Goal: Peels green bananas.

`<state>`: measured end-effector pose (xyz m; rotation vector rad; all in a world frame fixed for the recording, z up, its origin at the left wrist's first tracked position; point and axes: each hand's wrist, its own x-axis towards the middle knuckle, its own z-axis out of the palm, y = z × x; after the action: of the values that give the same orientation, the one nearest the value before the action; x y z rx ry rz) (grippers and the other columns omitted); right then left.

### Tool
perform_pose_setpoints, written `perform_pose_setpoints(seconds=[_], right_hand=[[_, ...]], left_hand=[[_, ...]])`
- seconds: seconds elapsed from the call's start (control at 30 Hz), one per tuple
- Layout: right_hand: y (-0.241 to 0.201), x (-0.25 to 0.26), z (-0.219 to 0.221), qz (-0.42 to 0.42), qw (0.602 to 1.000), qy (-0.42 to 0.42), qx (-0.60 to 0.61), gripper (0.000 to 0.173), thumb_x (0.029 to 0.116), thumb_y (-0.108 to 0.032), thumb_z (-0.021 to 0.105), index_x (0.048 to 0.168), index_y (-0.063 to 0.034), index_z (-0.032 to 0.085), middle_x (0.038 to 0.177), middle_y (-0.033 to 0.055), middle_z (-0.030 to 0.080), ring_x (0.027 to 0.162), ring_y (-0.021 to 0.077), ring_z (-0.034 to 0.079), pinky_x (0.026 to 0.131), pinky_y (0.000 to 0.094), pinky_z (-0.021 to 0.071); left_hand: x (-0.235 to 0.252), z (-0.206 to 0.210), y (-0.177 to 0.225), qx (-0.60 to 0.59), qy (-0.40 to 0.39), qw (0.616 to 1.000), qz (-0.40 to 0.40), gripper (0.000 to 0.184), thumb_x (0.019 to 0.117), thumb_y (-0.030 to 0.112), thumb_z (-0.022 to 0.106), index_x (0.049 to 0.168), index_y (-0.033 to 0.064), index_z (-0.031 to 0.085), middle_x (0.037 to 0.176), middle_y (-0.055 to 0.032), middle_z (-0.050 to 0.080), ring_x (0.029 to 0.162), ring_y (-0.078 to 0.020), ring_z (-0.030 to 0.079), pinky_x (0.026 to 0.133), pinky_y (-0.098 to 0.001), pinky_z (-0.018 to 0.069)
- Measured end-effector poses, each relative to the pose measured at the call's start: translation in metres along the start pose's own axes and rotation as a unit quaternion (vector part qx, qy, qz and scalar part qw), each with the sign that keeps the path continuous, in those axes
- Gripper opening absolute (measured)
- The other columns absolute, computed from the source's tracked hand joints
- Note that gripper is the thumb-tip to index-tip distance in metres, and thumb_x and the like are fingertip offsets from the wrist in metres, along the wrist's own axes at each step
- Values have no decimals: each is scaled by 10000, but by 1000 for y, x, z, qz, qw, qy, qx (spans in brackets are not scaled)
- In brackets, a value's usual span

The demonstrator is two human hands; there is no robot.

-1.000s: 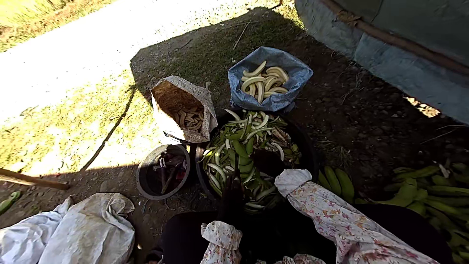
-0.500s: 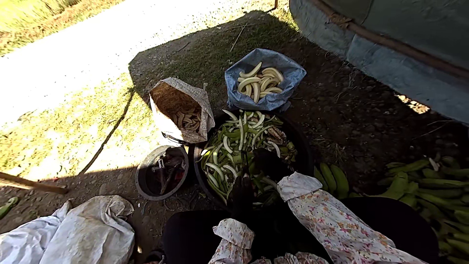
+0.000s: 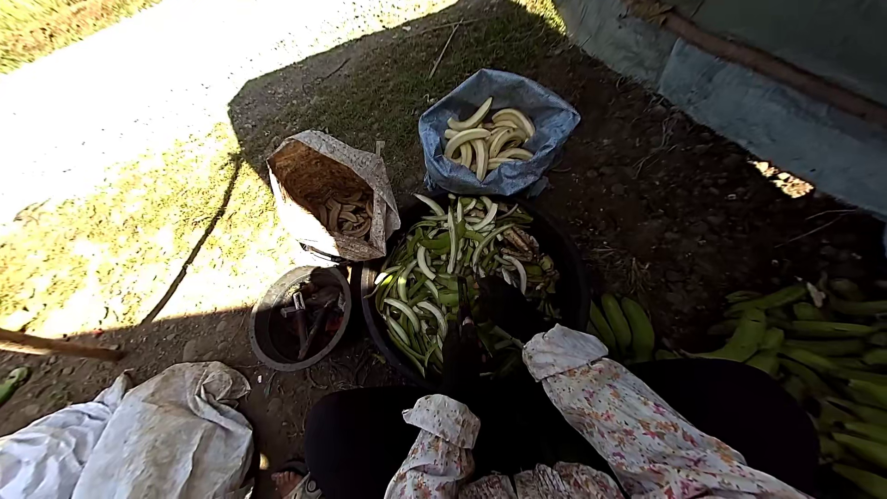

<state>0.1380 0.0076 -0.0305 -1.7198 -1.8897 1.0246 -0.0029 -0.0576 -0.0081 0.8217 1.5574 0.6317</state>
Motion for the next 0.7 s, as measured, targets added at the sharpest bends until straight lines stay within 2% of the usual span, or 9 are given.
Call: perform_pose_setpoints(seconds=[0.17, 0.33, 0.4, 0.5, 0.57, 0.7], right_hand=[[9, -14, 5, -13, 1000, 15, -4, 376, 1052, -181, 453, 1328, 21, 609, 1360, 222, 593, 1241, 343, 598, 1070, 468, 465], [18, -23, 13, -29, 999, 32, -18, 374, 1039, -187, 471, 1302, 26, 630, 1335, 231, 613, 1212, 369, 617, 1040, 510, 482], [21, -25, 14, -32, 999, 37, -15, 371, 1038, -199, 478, 1292, 19, 638, 1320, 224, 619, 1194, 363, 625, 1028, 508, 489], [20, -25, 13, -13, 999, 45, 16, 365, 1042, -194, 488, 1306, 14, 631, 1343, 217, 613, 1221, 349, 612, 1064, 482, 468], [18, -25, 9, 2, 999, 43, 26, 368, 1051, -187, 480, 1323, 18, 619, 1357, 218, 604, 1236, 345, 603, 1081, 470, 455], [20, -30, 11, 5, 999, 38, 21, 383, 1056, -200, 461, 1336, 9, 618, 1366, 218, 600, 1249, 354, 596, 1085, 485, 452]], left_hand=[[3, -7, 14, 15, -58, 997, -57, 449, 1126, 394, 342, 1288, 3, 492, 765, -69, 568, 571, -146, 600, 540, -285, 548], [4, -22, 40, 147, -122, 977, -97, 530, 1126, 455, 254, 1157, 28, 566, 812, -53, 600, 622, -134, 623, 595, -288, 555], [2, -21, 39, 138, -126, 977, -107, 523, 1128, 452, 249, 1118, 35, 565, 792, -49, 594, 602, -135, 616, 577, -288, 553], [-5, -16, 28, 113, -117, 983, -88, 519, 1129, 441, 261, 1168, 23, 568, 812, -58, 596, 609, -137, 617, 581, -290, 554], [-6, -10, 21, 85, -115, 987, -80, 524, 1125, 450, 269, 1151, 19, 566, 796, -59, 595, 603, -141, 620, 573, -291, 558], [-4, -7, 26, 48, -116, 986, -113, 510, 1126, 449, 274, 1134, 26, 560, 803, -64, 585, 611, -152, 613, 573, -301, 554]])
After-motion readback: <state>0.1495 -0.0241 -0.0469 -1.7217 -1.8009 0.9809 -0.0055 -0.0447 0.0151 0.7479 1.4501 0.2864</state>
